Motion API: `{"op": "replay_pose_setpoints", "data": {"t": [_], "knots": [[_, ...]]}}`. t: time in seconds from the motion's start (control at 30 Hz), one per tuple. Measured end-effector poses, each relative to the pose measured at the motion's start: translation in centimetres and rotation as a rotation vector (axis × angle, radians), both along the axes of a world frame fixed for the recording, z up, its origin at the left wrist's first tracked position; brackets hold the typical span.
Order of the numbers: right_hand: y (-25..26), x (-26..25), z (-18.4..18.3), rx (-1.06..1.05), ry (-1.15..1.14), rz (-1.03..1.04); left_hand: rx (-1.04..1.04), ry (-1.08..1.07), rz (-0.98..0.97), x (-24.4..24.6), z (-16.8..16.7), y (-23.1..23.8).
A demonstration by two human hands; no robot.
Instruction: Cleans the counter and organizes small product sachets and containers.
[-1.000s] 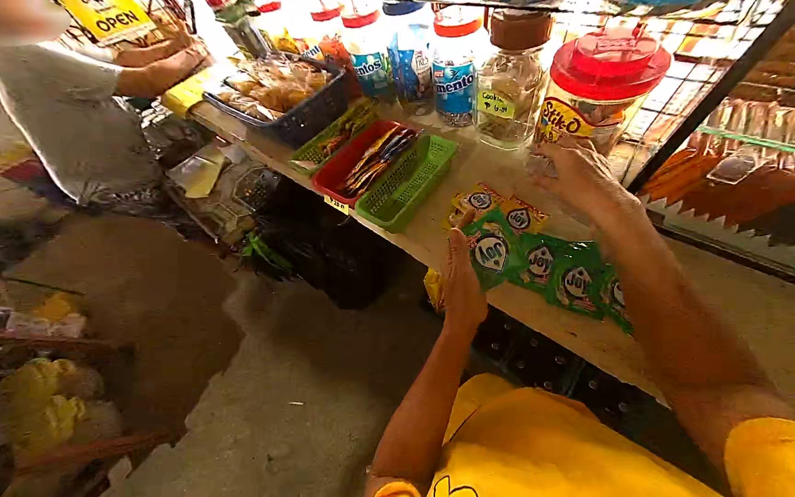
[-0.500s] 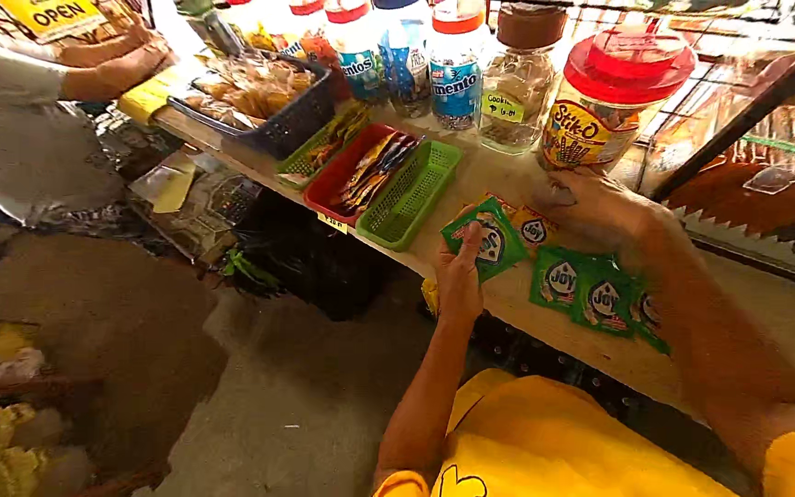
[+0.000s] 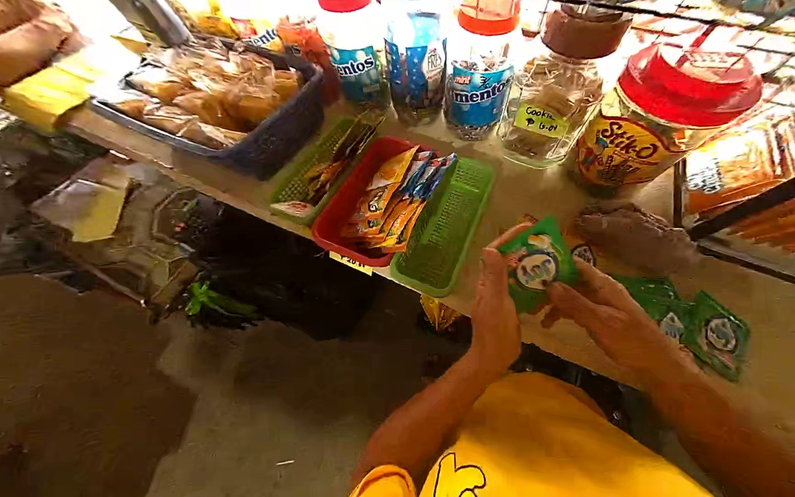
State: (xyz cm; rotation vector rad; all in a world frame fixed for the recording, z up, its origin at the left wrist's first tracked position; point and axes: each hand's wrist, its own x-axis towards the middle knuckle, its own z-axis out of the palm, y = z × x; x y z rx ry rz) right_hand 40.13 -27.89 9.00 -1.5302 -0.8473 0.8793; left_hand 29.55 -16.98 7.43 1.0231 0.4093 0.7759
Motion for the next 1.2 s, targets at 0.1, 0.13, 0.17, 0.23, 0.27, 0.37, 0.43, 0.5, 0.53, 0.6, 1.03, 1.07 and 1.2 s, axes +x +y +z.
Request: {"op": "replay_pose_setpoints", "data": {"t": [0.1,0.13,0.17,0.23,0.27,0.37,0.43,0.5,0.53,0.6,1.03,1.07,1.2], "knots": [[0.6,-0.8,-1.6,0.151,0.088,-0.239,0.141,-0.013,-0.138,-0.8,-0.1,1.2],[0.6,-0.8,-1.9,0.199,0.104,-0.302,0.247,0.008,-0.180,-1.3,-0.1,1.9],[0.4,-0.7,-2.1,0.240,0.108,-0.359,0.378,0.040,-0.200,-1.7,-0.2,2.7],[-0.3,-0.3,-2.2,0.319,0.078,-0.457,0.712,0.122,-0.130,-3.0,-0.5,4.4],[-0.7,0.0,-2.1,0.343,0.049,-0.504,0.866,0.176,-0.068,-3.8,-0.6,5.3],[-1.9,0.9,-1.5,0.382,0.008,-0.712,1.192,0.325,0.047,-6.0,-1.4,8.2],[-2.4,1.5,-1.3,0.417,-0.003,-0.806,1.317,0.398,0.005,-7.2,-2.0,9.9],[-2.5,1.6,-1.1,0.435,-0.010,-0.839,1.437,0.453,-0.047,-7.9,-2.6,10.8],[-2.3,1.3,-1.0,0.425,0.001,-0.861,1.489,0.469,-0.060,-8.0,-2.9,11.0],[-1.4,0.7,-0.7,0.371,0.051,-0.926,1.591,0.467,-0.038,-7.7,-3.4,11.0],[-0.3,0.7,-0.6,-0.011,-0.165,-0.731,1.652,0.370,-0.243,-3.6,-1.8,3.9],[0.0,0.9,-0.3,-0.011,-0.180,-0.692,1.627,0.365,-0.288,-3.4,-1.6,3.4],[1.4,1.7,2.3,-0.060,-0.340,-0.575,1.510,0.369,-0.509,-2.4,-0.1,1.6]]}}
